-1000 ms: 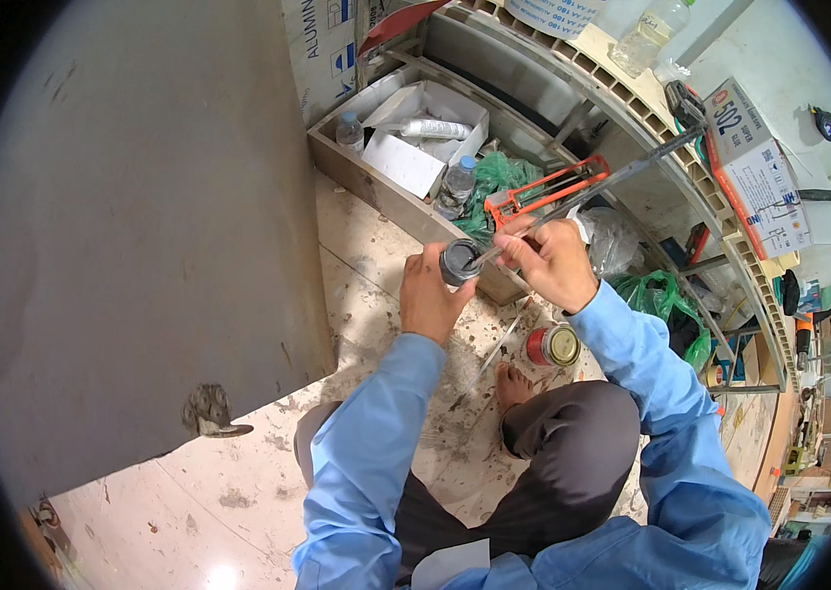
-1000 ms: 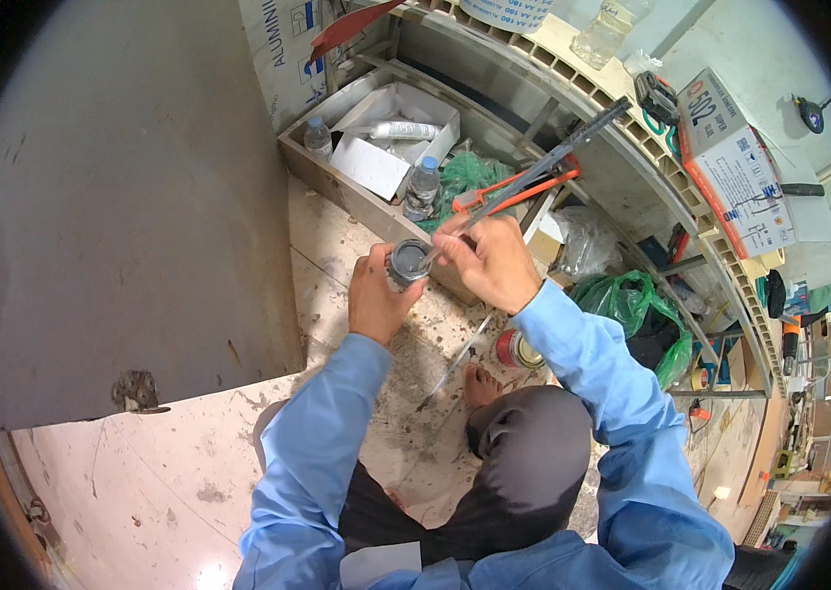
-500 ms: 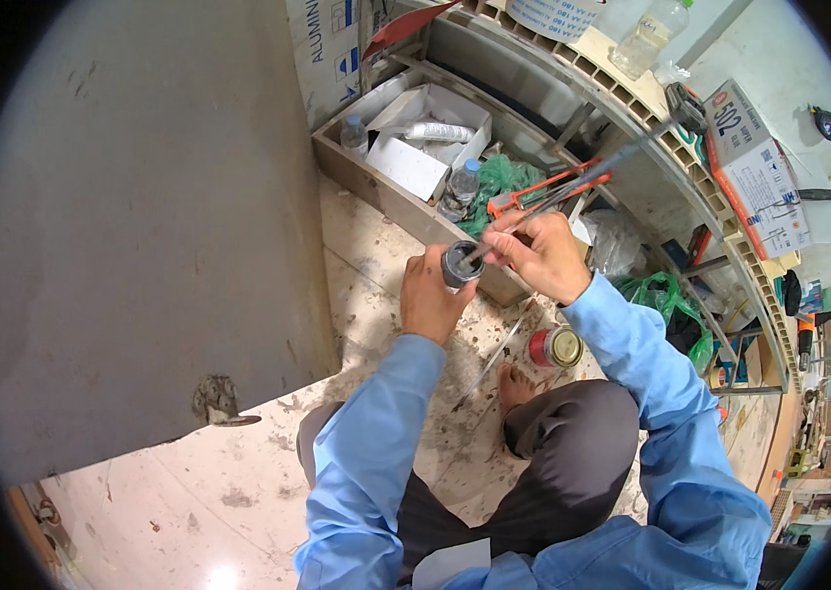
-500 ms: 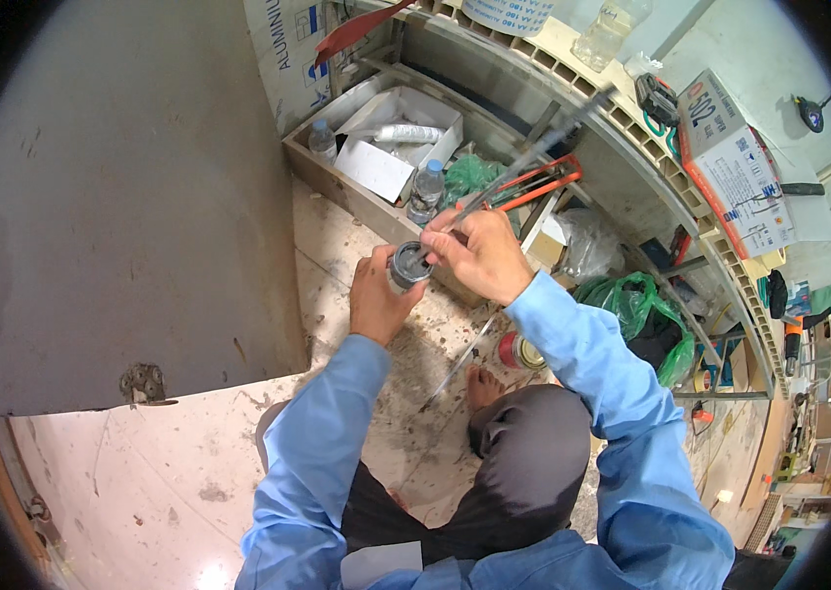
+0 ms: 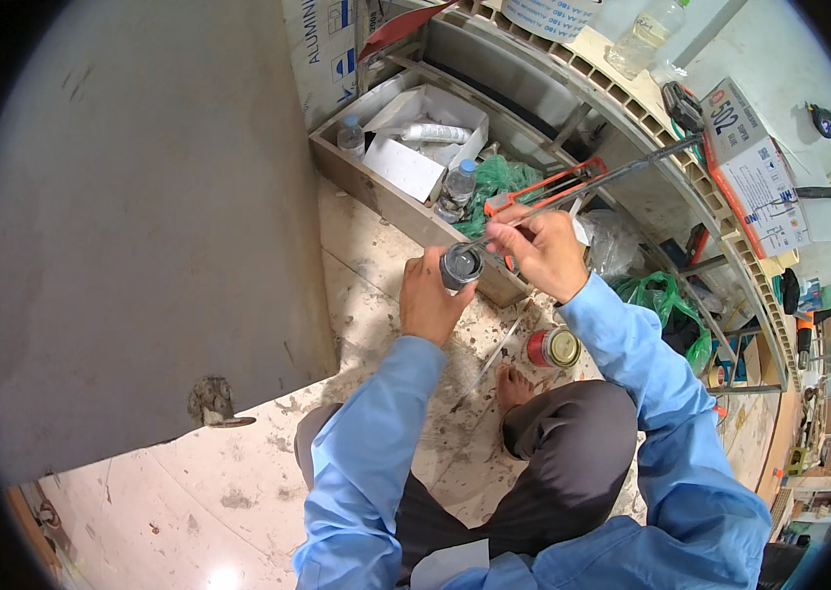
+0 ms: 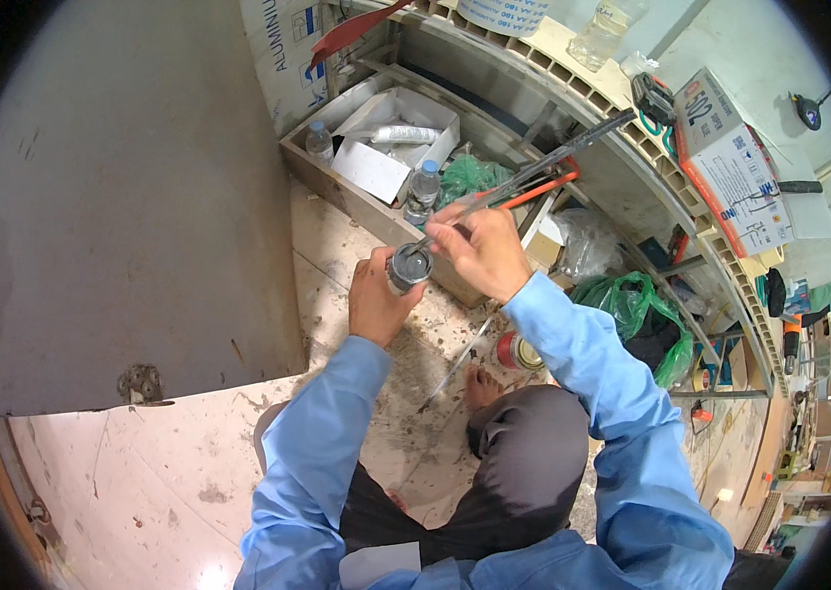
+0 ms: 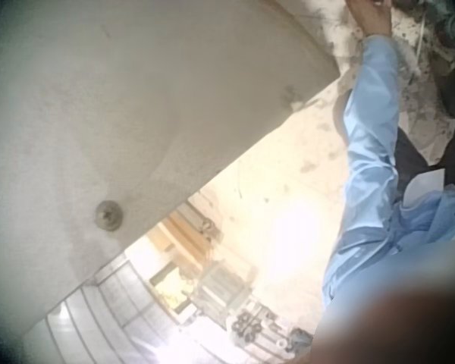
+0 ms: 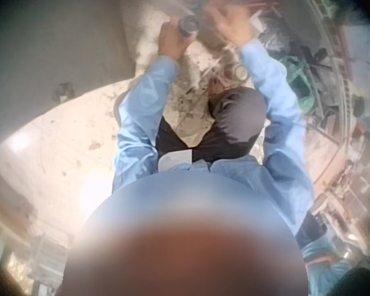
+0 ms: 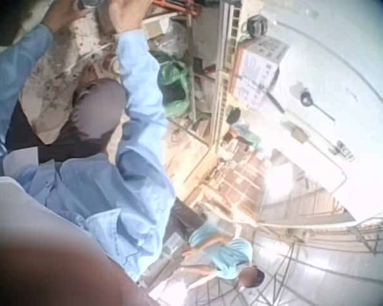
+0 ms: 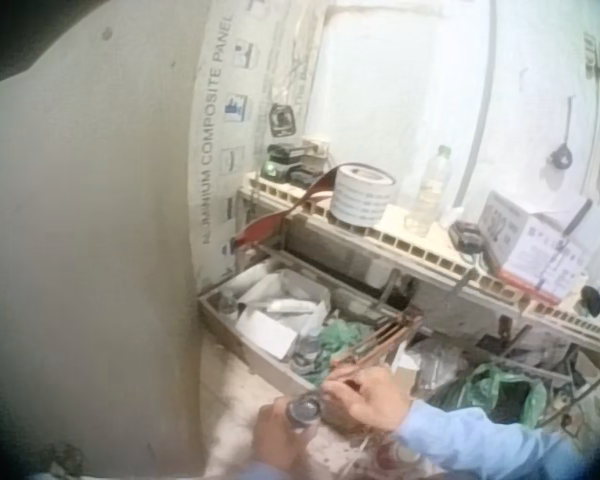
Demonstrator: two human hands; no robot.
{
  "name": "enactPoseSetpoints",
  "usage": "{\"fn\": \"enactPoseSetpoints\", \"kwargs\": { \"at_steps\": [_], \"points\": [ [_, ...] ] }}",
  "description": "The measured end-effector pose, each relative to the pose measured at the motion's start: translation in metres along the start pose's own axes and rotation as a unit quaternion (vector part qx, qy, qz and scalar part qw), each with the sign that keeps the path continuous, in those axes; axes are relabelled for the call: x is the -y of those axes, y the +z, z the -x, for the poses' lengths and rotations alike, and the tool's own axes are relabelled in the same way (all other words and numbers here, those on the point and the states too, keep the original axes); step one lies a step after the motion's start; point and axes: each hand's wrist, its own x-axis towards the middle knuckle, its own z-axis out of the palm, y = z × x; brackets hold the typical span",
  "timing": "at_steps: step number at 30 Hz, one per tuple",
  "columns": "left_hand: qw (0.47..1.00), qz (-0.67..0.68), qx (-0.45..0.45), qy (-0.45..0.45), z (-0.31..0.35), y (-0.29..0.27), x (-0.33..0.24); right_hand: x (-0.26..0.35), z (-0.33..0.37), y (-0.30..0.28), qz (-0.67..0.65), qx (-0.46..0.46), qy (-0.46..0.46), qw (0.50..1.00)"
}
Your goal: The person applies a dark sealant to the edges of a large flat panel using a small brush and a cloth. They repeatedly dip the brush into a can, wipe the panel edge, and later pour liquid from a plastic bottle into the can and stir the mixture.
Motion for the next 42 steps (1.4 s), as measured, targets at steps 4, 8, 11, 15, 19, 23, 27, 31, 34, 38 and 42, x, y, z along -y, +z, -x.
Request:
{"fn": "enactPoseSetpoints", "kwargs": {
  "at_steps": [4, 8, 11, 15, 19, 23, 27, 31, 34, 38, 42],
  "points": [
    [1.0, 0.0, -0.009, 0.008, 0.001, -0.003, 0.001, -0.003, 0.001, -0.001, -0.025, 0.091, 0.085, 0.992],
    [1.0, -0.009, -0.002, 0.011, 0.001, 0.0, 0.0, -0.005, -0.001, -0.003, 0.024, -0.006, -0.029, 0.999],
    [1.0, -0.011, -0.006, 0.02, 0.001, -0.003, 0.002, -0.004, 0.0, -0.003, -0.061, 0.077, 0.066, 0.993],
    [1.0, -0.008, -0.001, 0.002, 0.002, -0.001, 0.0, -0.001, 0.001, -0.004, 0.099, 0.003, 0.003, 0.995],
    [1.0, -0.008, 0.002, 0.013, 0.001, -0.002, -0.001, 0.004, 0.002, -0.005, -0.063, 0.061, 0.053, 0.995],
    [1.0, -0.006, -0.006, 0.012, 0.002, -0.001, -0.002, 0.005, 0.002, -0.008, 0.119, 0.006, 0.003, 0.993],
    [1.0, -0.006, -0.008, 0.018, 0.003, 0.0, -0.002, 0.004, 0.005, -0.005, -0.078, 0.05, 0.039, 0.995],
    [0.999, -0.013, -0.016, 0.029, 0.004, -0.002, -0.001, 0.002, 0.003, -0.007, 0.139, -0.011, -0.046, 0.989],
    [1.0, -0.008, -0.001, 0.024, 0.004, 0.0, -0.002, 0.001, 0.001, -0.004, -0.004, 0.006, -0.021, 1.0],
    [0.999, -0.017, -0.018, 0.03, 0.005, -0.001, -0.001, 0.003, 0.001, -0.004, 0.031, 0.021, 0.015, 0.999],
    [0.999, -0.021, -0.01, 0.038, 0.004, 0.0, -0.001, 0.001, 0.0, -0.006, -0.058, 0.027, 0.039, 0.997]
  ]
}}
